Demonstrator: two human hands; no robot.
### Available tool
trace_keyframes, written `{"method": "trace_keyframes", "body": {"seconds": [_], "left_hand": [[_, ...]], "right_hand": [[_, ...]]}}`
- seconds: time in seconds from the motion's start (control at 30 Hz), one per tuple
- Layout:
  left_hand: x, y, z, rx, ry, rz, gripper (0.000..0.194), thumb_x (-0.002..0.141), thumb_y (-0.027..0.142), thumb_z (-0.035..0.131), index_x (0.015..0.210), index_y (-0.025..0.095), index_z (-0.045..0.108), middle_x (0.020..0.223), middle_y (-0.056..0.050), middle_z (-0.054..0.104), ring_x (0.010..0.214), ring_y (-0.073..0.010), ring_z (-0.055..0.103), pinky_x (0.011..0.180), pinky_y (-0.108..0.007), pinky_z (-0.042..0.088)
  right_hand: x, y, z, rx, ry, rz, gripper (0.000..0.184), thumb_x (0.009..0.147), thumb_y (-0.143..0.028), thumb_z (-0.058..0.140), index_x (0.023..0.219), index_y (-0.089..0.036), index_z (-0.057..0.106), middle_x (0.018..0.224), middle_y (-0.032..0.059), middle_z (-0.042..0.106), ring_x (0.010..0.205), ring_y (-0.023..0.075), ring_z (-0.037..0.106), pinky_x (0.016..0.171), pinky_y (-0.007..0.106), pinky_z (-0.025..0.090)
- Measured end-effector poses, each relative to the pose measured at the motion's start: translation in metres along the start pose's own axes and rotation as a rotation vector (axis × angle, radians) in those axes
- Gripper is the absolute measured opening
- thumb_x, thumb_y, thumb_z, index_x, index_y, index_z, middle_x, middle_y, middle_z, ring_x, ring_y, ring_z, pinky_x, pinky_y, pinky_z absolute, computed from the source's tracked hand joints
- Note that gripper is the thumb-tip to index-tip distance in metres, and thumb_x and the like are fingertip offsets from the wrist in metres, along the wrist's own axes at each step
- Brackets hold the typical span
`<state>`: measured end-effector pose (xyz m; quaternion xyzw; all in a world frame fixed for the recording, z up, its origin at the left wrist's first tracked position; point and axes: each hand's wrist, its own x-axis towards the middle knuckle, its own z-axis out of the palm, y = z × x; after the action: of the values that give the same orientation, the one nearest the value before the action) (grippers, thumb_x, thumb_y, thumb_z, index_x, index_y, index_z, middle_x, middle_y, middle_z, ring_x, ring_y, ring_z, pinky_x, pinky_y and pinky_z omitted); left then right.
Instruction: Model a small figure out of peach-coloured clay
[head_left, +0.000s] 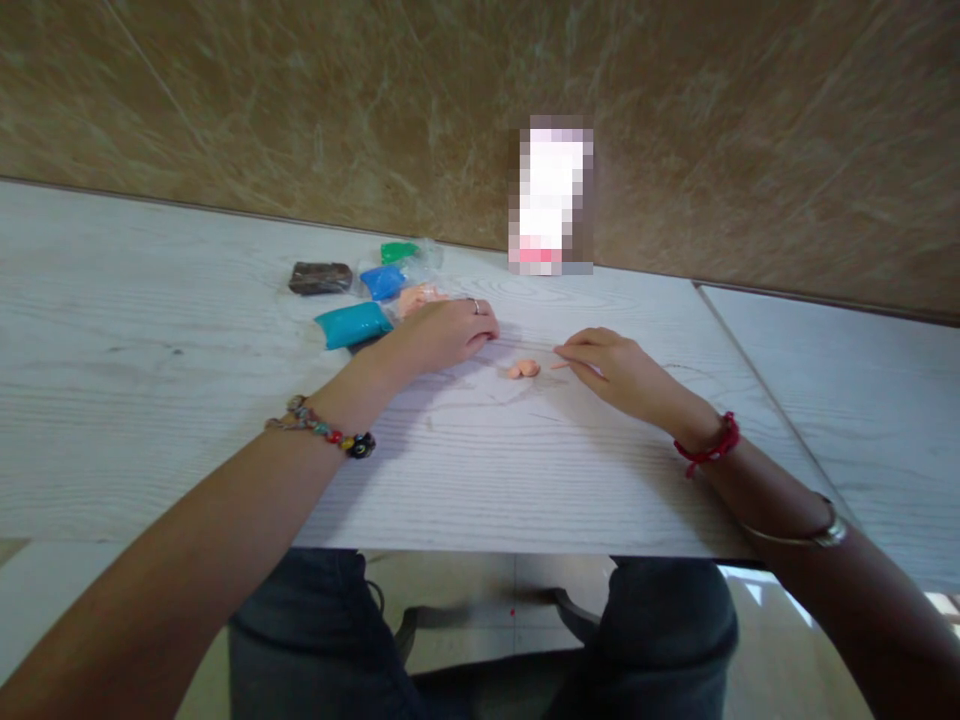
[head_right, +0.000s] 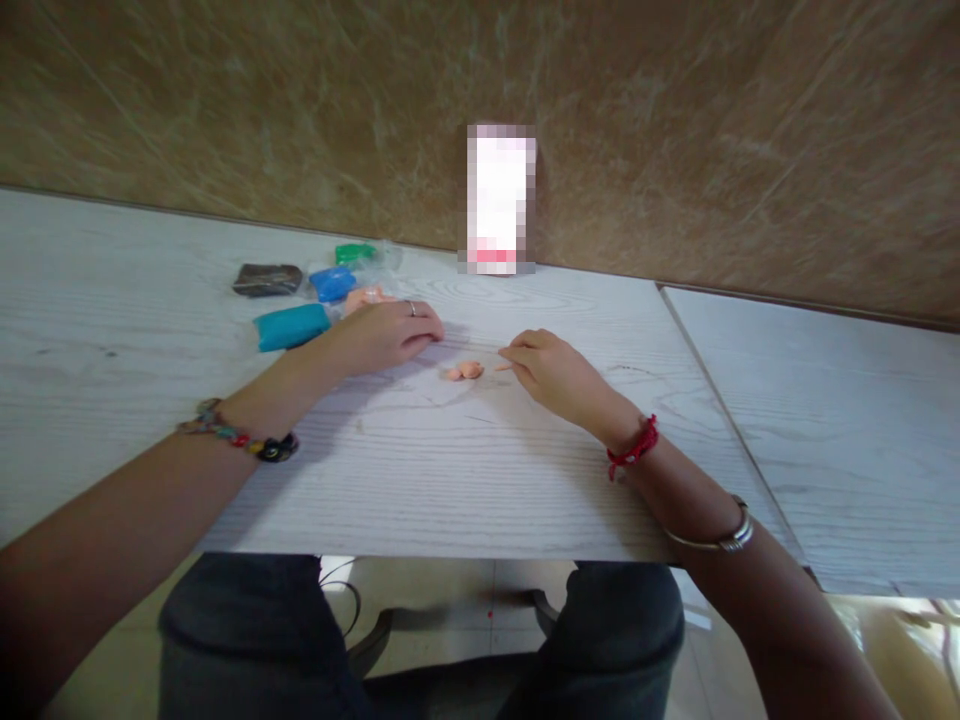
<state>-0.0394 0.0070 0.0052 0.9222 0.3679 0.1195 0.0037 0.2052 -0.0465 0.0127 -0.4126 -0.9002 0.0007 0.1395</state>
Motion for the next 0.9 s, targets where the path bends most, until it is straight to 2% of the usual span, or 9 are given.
{"method": "trace_keyframes", "body": {"seconds": [0.2, 0.37, 0.47, 0.57, 0.67, 0.77, 0.9], "left_hand": [[-0.001, 0.001, -0.001, -0.006, -0.002, -0.014, 0.027, 0.084, 0.022, 0.039, 0.090, 0.018, 0.064, 0.103, -0.003, 0.063, 0.088, -0.0126, 0.057, 0.078, -0.025, 0.041], [-0.001, 0.002, -0.002, -0.013, -0.003, -0.010, 0.027, 0.084, 0.023, 0.039, 0.090, 0.019, 0.065, 0.102, -0.003, 0.063, 0.089, -0.0125, 0.057, 0.079, -0.024, 0.041], [-0.001, 0.002, -0.002, -0.012, -0.006, -0.012, 0.027, 0.084, 0.022, 0.038, 0.090, 0.018, 0.065, 0.102, -0.004, 0.063, 0.089, -0.0128, 0.057, 0.079, -0.025, 0.041], [-0.001, 0.002, -0.002, -0.012, -0.007, -0.005, 0.027, 0.084, 0.022, 0.038, 0.090, 0.018, 0.065, 0.102, -0.004, 0.063, 0.089, -0.0132, 0.057, 0.079, -0.026, 0.041], [-0.001, 0.001, -0.001, -0.014, -0.005, -0.007, 0.027, 0.084, 0.023, 0.039, 0.090, 0.018, 0.065, 0.102, -0.004, 0.063, 0.089, -0.0134, 0.057, 0.079, -0.026, 0.041], [0.000, 0.001, -0.001, -0.004, -0.015, -0.010, 0.027, 0.083, 0.022, 0.039, 0.090, 0.018, 0.064, 0.102, -0.004, 0.063, 0.088, -0.0130, 0.057, 0.078, -0.025, 0.041], [0.001, 0.001, -0.001, 0.038, -0.033, -0.005, 0.028, 0.083, 0.020, 0.037, 0.090, 0.017, 0.064, 0.103, -0.003, 0.063, 0.088, -0.0133, 0.058, 0.075, -0.025, 0.041]], "right_hand": [[-0.004, -0.016, -0.004, -0.214, -0.115, -0.145, 0.030, 0.084, -0.010, 0.042, 0.100, -0.014, 0.067, 0.108, 0.0121, 0.062, 0.093, 0.0231, 0.055, 0.076, 0.036, 0.045], [-0.007, -0.019, -0.003, -0.286, -0.133, -0.117, 0.038, 0.081, -0.004, 0.038, 0.114, -0.008, 0.057, 0.116, 0.0154, 0.057, 0.096, 0.0234, 0.053, 0.074, 0.036, 0.042], [-0.007, -0.017, -0.004, -0.259, -0.170, -0.129, 0.038, 0.081, -0.005, 0.039, 0.111, -0.013, 0.060, 0.117, 0.0125, 0.056, 0.099, 0.0234, 0.051, 0.076, 0.036, 0.042], [-0.008, -0.017, -0.007, -0.259, -0.187, -0.094, 0.039, 0.080, -0.005, 0.038, 0.112, -0.012, 0.059, 0.118, 0.0127, 0.056, 0.098, 0.0234, 0.052, 0.077, 0.036, 0.042], [-0.009, -0.016, -0.009, -0.256, -0.187, -0.091, 0.041, 0.079, -0.005, 0.038, 0.115, -0.014, 0.058, 0.118, 0.0121, 0.056, 0.097, 0.0238, 0.052, 0.076, 0.037, 0.042], [-0.007, -0.014, -0.008, -0.222, -0.168, -0.095, 0.039, 0.079, -0.006, 0.039, 0.109, -0.017, 0.062, 0.115, 0.0107, 0.058, 0.096, 0.0242, 0.053, 0.077, 0.038, 0.043], [-0.002, -0.004, -0.002, -0.056, -0.041, -0.026, 0.035, 0.083, -0.009, 0.037, 0.105, -0.011, 0.064, 0.103, 0.0132, 0.063, 0.094, 0.0214, 0.056, 0.079, 0.034, 0.044]]}}
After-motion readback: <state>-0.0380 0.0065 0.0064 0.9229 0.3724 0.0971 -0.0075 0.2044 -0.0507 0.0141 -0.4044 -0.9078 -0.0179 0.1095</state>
